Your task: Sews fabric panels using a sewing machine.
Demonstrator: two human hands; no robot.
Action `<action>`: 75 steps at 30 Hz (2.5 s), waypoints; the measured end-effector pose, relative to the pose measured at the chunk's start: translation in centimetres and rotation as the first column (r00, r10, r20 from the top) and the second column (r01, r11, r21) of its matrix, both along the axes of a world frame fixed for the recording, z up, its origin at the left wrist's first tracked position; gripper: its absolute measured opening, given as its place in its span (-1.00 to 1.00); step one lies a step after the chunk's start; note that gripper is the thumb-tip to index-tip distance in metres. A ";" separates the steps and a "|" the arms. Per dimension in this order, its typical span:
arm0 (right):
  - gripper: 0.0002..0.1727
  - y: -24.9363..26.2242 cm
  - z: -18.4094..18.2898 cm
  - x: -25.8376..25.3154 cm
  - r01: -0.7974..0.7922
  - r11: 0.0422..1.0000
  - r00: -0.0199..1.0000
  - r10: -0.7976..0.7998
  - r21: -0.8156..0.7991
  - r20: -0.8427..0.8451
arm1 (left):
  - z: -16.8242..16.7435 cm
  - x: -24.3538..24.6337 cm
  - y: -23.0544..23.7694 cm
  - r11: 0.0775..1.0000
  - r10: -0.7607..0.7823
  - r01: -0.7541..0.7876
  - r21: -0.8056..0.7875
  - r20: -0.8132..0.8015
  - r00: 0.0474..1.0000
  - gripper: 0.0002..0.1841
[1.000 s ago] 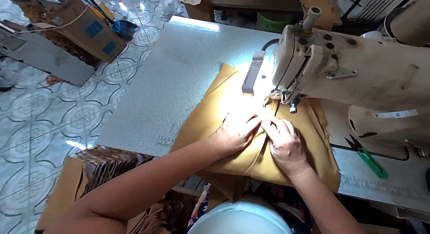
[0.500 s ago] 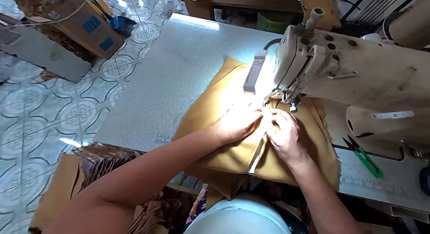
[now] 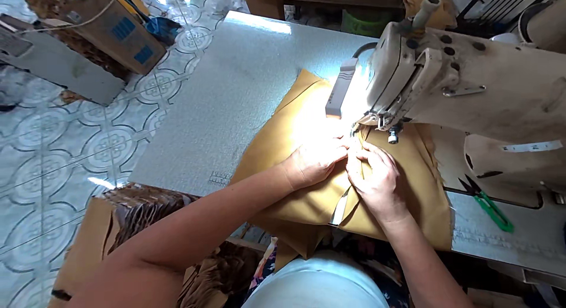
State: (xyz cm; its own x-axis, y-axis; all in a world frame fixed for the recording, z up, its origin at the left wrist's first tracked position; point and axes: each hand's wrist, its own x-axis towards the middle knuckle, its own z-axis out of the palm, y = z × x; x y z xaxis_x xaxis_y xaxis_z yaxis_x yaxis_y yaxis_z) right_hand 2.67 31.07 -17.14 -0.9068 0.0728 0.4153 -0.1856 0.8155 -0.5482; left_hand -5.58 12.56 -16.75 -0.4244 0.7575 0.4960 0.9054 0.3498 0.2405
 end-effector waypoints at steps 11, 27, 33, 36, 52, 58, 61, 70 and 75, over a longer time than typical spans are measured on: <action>-0.88 0.9 -0.3 0.6 -0.013 0.999 1.000 0.013 -0.043 -0.002 | -0.2 0.1 -0.1 1.000 0.008 -0.008 -0.021 0.020 1.000 -0.71; -0.89 -0.8 0.2 1.5 0.040 0.998 0.998 -0.042 -0.055 -0.039 | -0.3 0.2 0.0 0.999 0.022 -0.021 0.030 -0.028 0.999 -0.71; -0.84 -1.3 2.1 1.2 0.108 0.993 0.974 -0.113 0.037 0.194 | -0.4 0.2 0.0 0.998 0.036 -0.035 0.049 -0.026 0.999 -0.72; -0.78 -1.5 2.3 1.2 0.117 0.992 0.965 -0.124 0.046 0.231 | -0.5 0.2 -0.1 0.999 0.037 -0.037 0.033 -0.018 0.999 -0.71; -0.77 -0.9 3.7 0.1 0.129 0.991 0.897 -0.126 0.022 0.424 | -0.7 0.1 -0.1 0.998 0.038 -0.037 0.048 -0.013 0.999 -0.70; -0.63 -1.8 2.1 1.5 0.091 0.976 0.979 -0.123 0.196 0.161 | -0.3 0.2 0.0 0.998 0.037 -0.036 0.049 -0.027 0.999 -0.71; -0.68 -1.9 1.6 1.6 0.083 0.950 0.990 -0.114 0.302 0.088 | -0.1 0.3 -0.1 0.998 0.040 -0.039 0.039 -0.013 0.999 -0.68; -0.64 0.3 1.0 0.6 -0.126 0.907 0.989 0.146 0.402 -0.019 | -0.3 0.2 -0.1 0.999 0.016 -0.016 0.040 -0.004 1.000 -0.68; -0.59 2.5 1.4 -1.4 -0.233 0.927 0.962 0.264 0.294 -0.070 | -0.4 0.1 0.0 0.999 0.005 -0.005 0.045 0.009 1.000 -0.67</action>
State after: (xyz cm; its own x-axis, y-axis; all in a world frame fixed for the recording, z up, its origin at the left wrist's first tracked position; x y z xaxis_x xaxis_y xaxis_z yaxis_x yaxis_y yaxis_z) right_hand 1.30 33.59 -15.69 -0.8302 -0.2827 0.4804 -0.4465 0.8532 -0.2697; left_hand -5.52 12.52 -17.15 -0.4324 0.7324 0.5259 0.9016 0.3430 0.2636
